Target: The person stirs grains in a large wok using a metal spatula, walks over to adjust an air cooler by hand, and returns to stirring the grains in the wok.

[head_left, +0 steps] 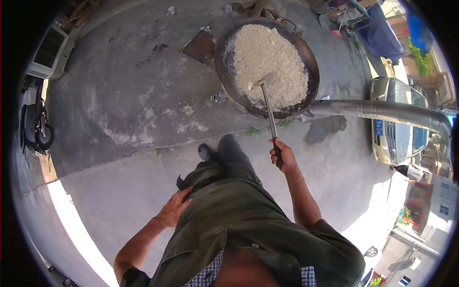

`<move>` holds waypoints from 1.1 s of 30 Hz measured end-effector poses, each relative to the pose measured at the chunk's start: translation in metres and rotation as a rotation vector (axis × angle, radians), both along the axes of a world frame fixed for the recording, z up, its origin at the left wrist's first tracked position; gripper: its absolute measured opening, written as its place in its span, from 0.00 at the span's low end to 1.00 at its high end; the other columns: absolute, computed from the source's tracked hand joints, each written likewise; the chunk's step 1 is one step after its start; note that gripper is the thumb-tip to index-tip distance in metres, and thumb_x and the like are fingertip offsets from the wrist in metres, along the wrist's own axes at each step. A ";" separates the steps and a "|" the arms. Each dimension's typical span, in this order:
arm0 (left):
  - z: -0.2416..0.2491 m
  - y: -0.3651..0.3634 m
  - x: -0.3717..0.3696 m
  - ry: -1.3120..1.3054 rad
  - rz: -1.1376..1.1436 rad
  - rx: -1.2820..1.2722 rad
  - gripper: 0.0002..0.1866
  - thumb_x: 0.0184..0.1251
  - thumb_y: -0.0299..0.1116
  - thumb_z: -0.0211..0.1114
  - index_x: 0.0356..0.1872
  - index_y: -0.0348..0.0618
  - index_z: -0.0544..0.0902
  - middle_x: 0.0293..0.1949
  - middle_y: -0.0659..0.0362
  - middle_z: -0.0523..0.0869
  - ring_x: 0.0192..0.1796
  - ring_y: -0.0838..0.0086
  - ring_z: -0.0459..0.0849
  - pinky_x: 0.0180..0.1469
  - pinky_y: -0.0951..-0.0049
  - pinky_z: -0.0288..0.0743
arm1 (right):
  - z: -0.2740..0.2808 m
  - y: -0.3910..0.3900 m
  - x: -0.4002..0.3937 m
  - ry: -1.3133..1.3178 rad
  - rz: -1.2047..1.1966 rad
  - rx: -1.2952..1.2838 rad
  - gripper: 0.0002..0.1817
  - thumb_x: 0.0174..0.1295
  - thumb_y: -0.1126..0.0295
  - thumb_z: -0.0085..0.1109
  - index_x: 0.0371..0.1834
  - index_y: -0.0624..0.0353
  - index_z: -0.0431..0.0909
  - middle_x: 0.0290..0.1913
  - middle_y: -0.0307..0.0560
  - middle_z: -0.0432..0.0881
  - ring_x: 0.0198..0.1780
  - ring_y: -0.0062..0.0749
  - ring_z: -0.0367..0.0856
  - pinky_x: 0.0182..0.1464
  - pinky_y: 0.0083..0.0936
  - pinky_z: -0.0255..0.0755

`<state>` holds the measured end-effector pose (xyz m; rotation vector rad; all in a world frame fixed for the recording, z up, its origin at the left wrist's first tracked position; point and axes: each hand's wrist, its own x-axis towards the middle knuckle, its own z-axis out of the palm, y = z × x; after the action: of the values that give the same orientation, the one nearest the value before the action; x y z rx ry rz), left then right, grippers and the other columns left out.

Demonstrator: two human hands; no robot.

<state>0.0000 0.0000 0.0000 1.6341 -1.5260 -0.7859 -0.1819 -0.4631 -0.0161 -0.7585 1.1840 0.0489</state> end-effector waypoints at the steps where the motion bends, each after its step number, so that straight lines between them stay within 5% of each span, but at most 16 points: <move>1: -0.004 -0.005 -0.002 0.021 0.005 -0.027 0.50 0.61 0.48 0.71 0.80 0.53 0.53 0.74 0.31 0.58 0.67 0.33 0.69 0.68 0.43 0.67 | 0.005 -0.002 -0.002 0.003 -0.012 -0.018 0.21 0.77 0.47 0.50 0.56 0.51 0.74 0.27 0.38 0.73 0.21 0.23 0.67 0.21 0.22 0.64; 3: 0.005 0.012 0.040 -0.077 0.003 0.010 0.50 0.61 0.49 0.72 0.80 0.53 0.53 0.74 0.31 0.59 0.67 0.33 0.69 0.67 0.43 0.67 | -0.029 0.021 0.045 -0.084 -0.017 0.049 0.20 0.78 0.48 0.49 0.56 0.51 0.74 0.27 0.37 0.73 0.21 0.22 0.67 0.21 0.22 0.64; 8: -0.022 -0.032 0.025 -0.063 -0.019 -0.089 0.51 0.60 0.49 0.72 0.81 0.53 0.52 0.74 0.31 0.59 0.66 0.33 0.69 0.67 0.43 0.68 | -0.022 -0.018 0.032 -0.080 -0.053 0.073 0.19 0.77 0.48 0.50 0.56 0.50 0.74 0.27 0.36 0.72 0.21 0.21 0.66 0.21 0.20 0.63; 33: -0.003 -0.006 0.028 -0.037 -0.019 -0.063 0.53 0.62 0.48 0.72 0.82 0.55 0.47 0.72 0.30 0.60 0.65 0.34 0.71 0.65 0.45 0.70 | 0.004 0.014 0.012 -0.064 -0.088 0.083 0.20 0.77 0.47 0.51 0.55 0.51 0.73 0.27 0.36 0.73 0.21 0.19 0.68 0.21 0.19 0.65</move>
<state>0.0277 -0.0059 -0.0031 1.5986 -1.5782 -0.7147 -0.1702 -0.4489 -0.0126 -0.6302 1.1463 0.0012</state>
